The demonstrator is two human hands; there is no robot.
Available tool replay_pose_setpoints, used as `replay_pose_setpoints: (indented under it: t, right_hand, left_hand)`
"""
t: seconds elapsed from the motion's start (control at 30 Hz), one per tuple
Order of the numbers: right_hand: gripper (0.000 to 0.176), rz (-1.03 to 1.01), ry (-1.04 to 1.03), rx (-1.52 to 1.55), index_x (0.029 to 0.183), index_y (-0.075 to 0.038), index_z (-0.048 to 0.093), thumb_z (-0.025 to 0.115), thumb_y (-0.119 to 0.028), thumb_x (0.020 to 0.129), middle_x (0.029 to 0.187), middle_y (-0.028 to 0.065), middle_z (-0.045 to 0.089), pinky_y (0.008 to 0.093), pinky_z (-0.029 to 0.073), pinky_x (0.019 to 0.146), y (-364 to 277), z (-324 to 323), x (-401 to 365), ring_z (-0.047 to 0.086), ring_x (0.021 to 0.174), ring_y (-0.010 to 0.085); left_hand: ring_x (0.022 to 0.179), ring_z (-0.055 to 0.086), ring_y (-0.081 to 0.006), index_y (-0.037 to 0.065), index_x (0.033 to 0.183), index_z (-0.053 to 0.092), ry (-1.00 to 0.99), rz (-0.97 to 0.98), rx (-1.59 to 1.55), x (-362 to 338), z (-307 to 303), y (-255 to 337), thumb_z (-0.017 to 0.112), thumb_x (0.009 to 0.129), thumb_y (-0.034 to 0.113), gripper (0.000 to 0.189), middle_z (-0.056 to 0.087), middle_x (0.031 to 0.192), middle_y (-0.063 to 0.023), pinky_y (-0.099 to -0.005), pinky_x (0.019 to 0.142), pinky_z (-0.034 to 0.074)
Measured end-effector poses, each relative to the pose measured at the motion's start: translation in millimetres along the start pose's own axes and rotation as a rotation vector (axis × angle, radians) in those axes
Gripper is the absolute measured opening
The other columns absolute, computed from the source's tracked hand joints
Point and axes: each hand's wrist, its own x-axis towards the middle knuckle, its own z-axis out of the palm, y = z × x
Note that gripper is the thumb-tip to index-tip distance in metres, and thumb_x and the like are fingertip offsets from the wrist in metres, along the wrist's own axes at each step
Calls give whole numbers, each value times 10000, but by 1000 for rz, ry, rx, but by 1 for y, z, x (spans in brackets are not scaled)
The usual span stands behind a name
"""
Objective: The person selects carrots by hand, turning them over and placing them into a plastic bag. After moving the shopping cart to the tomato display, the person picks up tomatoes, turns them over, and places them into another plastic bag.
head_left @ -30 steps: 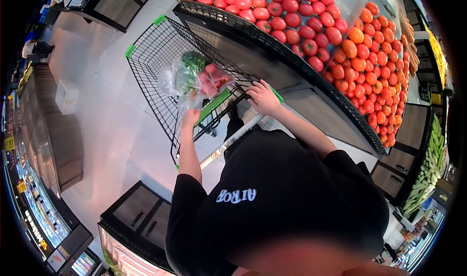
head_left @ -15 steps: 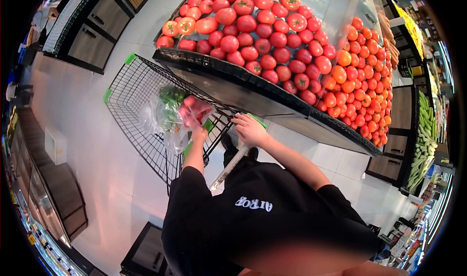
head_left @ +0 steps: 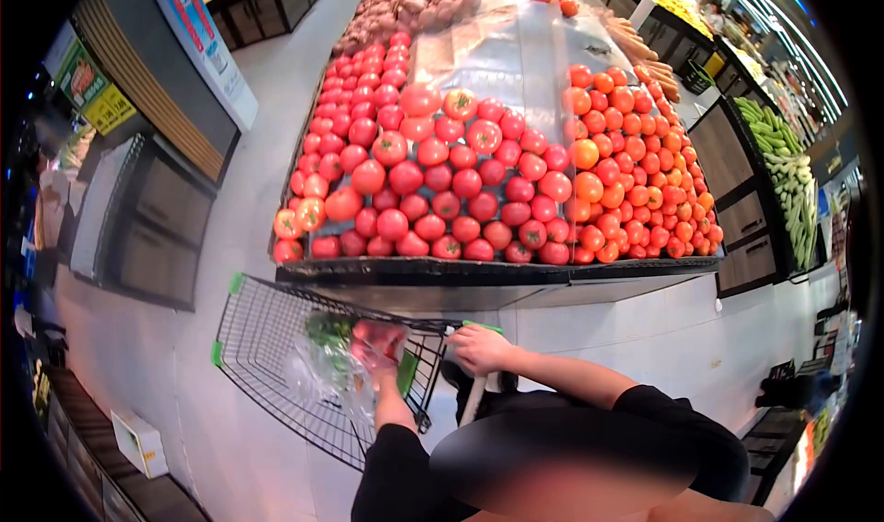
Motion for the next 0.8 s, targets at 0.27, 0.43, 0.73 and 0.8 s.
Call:
replay_pose_setpoints:
  t: [0.27,0.43,0.73,0.8]
  right_hand:
    - [192,19,-45,-57,846,-51,728,626,-214,843,1282,97,642,410,421,1074,-2,1,-1,573,1206,269]
    - [187,16,-29,-91,870,-71,736,628,-222,853,1280,66,644,393,428,1059,-7,-3,-3,582,1190,244]
    - [171,29,-20,-116,804,-97,701,628,-234,874,1280,51,637,377,470,946,-9,4,-6,636,961,223]
    - [166,22,-15,-115,803,-97,700,631,-233,867,1278,50,636,377,473,938,-9,6,-6,635,956,223]
  left_hand:
    - [1223,664,-257,115,1202,752,-184,-92,17,42,-31,-12,688,876,263,364,693,1317,-95,-478,923,575]
    - [1235,653,-310,95,1229,731,-154,-118,-22,36,-34,-27,673,872,294,413,689,1314,-122,-506,977,538]
    - [1148,682,-308,79,1145,751,-194,15,-11,65,32,-45,677,841,304,386,715,1224,-148,-473,920,545]
    - [1131,685,-309,76,1134,751,-206,21,-11,64,37,-48,674,839,303,380,718,1209,-151,-473,911,545]
